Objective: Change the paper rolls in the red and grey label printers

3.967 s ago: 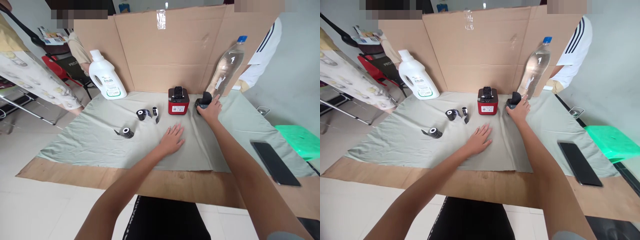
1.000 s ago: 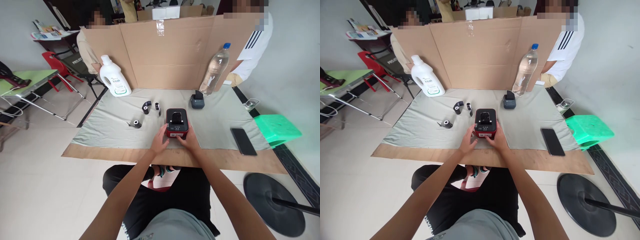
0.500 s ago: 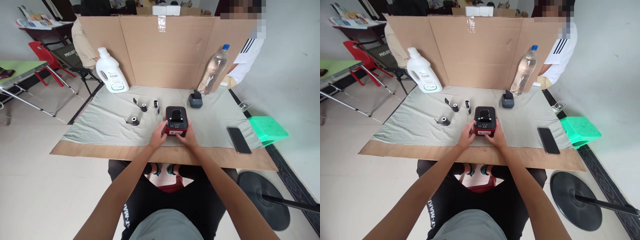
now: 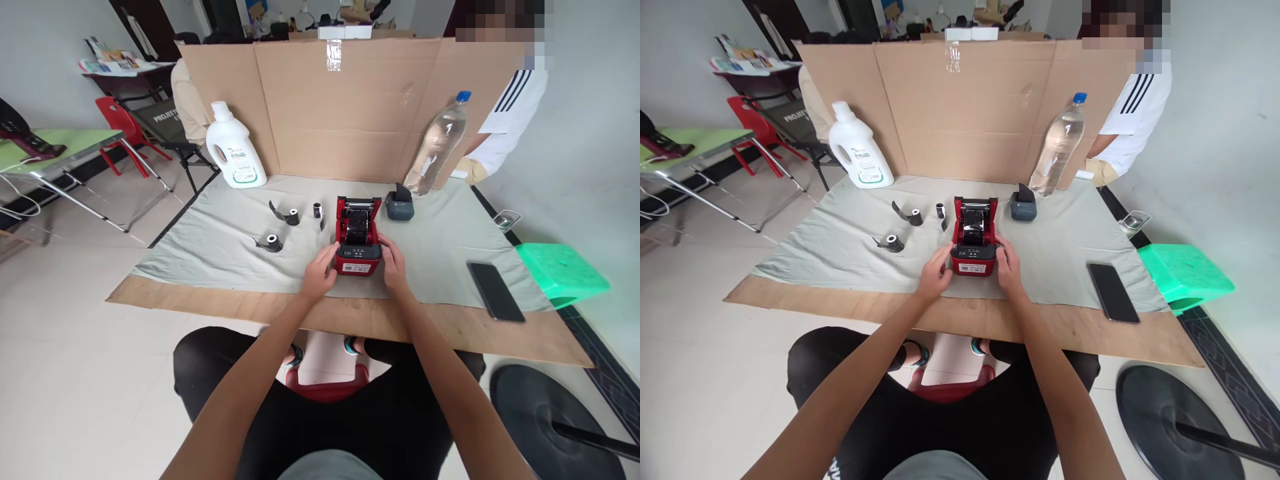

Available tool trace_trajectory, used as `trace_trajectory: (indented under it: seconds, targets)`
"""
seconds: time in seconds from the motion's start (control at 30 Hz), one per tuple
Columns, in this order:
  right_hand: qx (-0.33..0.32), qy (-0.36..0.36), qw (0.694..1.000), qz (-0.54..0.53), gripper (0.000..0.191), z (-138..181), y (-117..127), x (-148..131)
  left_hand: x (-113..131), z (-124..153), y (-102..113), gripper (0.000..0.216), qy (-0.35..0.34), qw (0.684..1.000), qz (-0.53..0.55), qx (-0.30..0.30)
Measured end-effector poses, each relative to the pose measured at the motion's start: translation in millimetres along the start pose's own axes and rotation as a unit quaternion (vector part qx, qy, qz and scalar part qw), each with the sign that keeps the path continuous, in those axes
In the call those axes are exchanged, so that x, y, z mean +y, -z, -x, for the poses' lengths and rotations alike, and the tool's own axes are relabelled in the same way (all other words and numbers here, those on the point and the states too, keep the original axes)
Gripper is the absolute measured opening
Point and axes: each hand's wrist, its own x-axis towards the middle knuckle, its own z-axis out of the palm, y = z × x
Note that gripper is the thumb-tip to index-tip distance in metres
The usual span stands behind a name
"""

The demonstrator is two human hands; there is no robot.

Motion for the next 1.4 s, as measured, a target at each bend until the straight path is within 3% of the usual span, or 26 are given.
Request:
trace_trajectory:
  seconds: [0.1,0.17,0.37,0.47,0.53,0.67,0.8,0.93,1.07,1.17,1.4]
  targets:
    - [0.018,-0.034,0.999,0.017,0.042,-31.3,1.8,-7.6,-0.4,0.8,-0.2,0.079,-0.012,1.000,-0.012,0.006]
    - [-0.006,-0.033,0.999,0.024,0.035,-55.3,4.2,-16.4,-1.2,1.7,-1.1,0.079,-0.024,0.999,-0.023,0.008]
    - [-0.223,-0.064,0.971,-0.063,0.027,-111.1,12.2,-61.1,-4.2,5.8,-2.0,0.080,-0.045,0.999,-0.010,0.009]
    - [-0.345,-0.082,0.932,-0.067,0.026,-126.0,16.6,-80.3,-1.1,-2.7,1.4,0.080,-0.044,0.996,-0.019,0.069]
    - [-0.378,-0.093,0.921,-0.033,0.023,-133.2,19.9,-86.0,3.5,-15.2,3.3,0.078,-0.054,0.993,-0.040,0.102]
    - [-0.424,-0.103,0.899,0.029,0.020,-141.2,25.4,-82.4,10.1,-40.5,-0.3,0.033,-0.117,0.988,-0.081,0.065]
    - [-0.435,-0.087,0.890,0.106,0.022,-140.1,18.8,-72.0,5.2,-46.2,-9.4,0.026,-0.147,0.980,-0.076,0.113]
    - [-0.383,-0.011,0.891,0.244,0.026,-132.3,-1.3,-69.1,-2.0,-42.2,-12.5,0.033,-0.158,0.978,-0.081,0.111]
    - [-0.376,-0.034,0.833,0.403,0.024,-121.6,-19.4,-74.8,-3.6,-41.0,-12.8,0.035,-0.175,0.974,-0.083,0.115]
    - [-0.382,-0.053,0.796,0.466,0.028,-115.9,-27.9,-78.0,-2.3,-41.3,-14.1,0.033,-0.187,0.973,-0.071,0.110]
    - [-0.400,-0.042,0.773,0.491,0.025,-116.2,-38.9,-70.8,-1.9,-41.1,-15.4,0.028,-0.199,0.971,-0.051,0.124]
